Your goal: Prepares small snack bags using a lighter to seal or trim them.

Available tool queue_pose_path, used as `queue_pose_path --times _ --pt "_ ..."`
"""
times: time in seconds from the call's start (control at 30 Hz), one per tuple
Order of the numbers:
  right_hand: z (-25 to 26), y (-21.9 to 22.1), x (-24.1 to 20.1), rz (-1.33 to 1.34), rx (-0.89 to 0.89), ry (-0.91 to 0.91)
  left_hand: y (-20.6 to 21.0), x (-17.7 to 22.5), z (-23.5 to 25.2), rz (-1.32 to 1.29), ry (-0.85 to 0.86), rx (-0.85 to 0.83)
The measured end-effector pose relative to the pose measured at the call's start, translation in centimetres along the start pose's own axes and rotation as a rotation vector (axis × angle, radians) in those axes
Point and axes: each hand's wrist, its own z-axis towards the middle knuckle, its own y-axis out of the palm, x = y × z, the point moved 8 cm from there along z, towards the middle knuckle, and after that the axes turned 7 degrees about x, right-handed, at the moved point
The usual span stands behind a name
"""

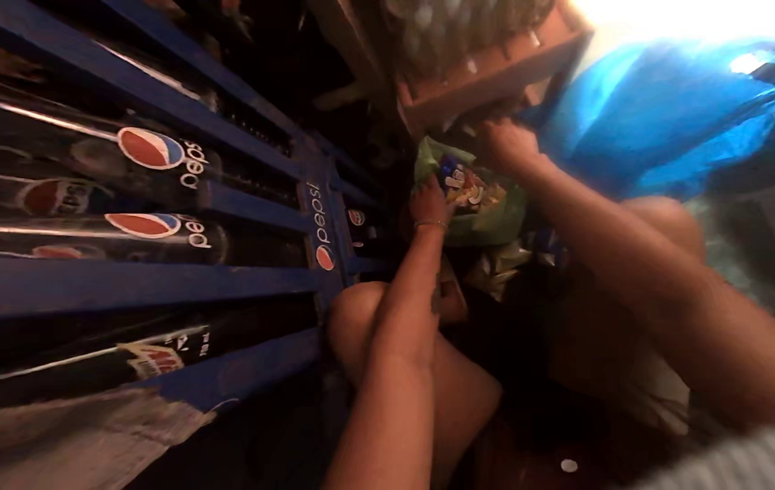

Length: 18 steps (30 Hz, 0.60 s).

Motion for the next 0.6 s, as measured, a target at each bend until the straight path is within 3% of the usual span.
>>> queue_pose_path --times 0.27,0.4,0.53,0.6 --pt "-1.6 1.1 5.0 -0.238 -0.137 0.090 -0.2 -0.3 1.7 0.021 -0.133 0.133" --pt "-1.8 1.7 5.4 -0.242 -0.187 0.062 0.8 0.0 1.5 0.138 -0.145 -0.015" --pt "-1.5 0.5 3.7 -0.148 -0.140 -0.059 3.4 0.4 2.3 -0.301 -0.015 -0.196" --pt "-2.2 -0.6 2.9 -0.125 -0.170 -0.068 4.1 1.1 2.4 -0.273 0.043 -0.200"
